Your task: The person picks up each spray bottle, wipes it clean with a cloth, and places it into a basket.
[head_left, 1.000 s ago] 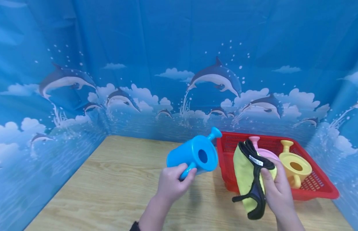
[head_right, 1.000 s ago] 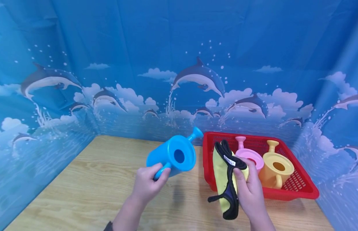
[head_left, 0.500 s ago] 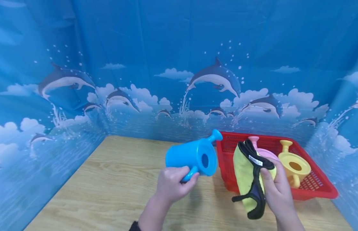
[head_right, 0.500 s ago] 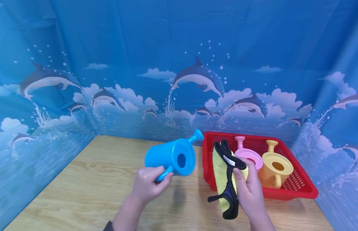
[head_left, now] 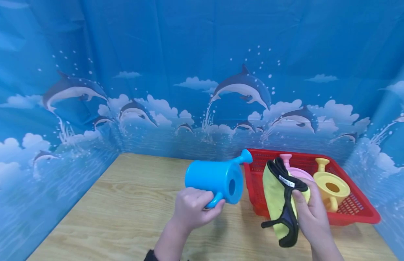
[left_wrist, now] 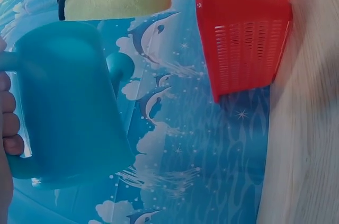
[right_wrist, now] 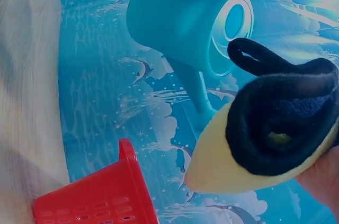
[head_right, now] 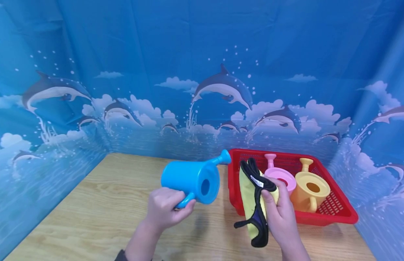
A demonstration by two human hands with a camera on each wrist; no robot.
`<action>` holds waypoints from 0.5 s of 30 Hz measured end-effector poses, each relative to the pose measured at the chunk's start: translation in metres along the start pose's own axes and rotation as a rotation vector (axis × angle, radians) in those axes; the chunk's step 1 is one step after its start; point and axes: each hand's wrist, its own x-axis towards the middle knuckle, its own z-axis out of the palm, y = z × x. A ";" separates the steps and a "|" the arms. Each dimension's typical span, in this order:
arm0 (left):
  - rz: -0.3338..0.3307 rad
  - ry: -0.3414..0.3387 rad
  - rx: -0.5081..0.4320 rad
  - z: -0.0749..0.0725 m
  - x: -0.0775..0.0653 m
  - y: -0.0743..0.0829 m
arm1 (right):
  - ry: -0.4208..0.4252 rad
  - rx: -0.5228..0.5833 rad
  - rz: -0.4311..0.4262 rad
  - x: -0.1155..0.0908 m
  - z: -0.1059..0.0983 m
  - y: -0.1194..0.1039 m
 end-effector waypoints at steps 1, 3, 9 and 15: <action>0.020 0.012 0.004 0.000 0.000 -0.001 | -0.004 0.001 -0.004 0.000 0.000 0.000; 0.055 0.026 0.010 -0.001 0.000 -0.002 | -0.003 -0.024 -0.006 0.000 0.000 -0.001; 0.100 -0.003 0.016 -0.005 0.002 -0.003 | -0.020 -0.059 -0.039 0.001 0.000 0.000; 0.176 0.024 0.012 -0.004 0.005 -0.002 | -0.042 -0.128 -0.060 0.000 -0.001 0.000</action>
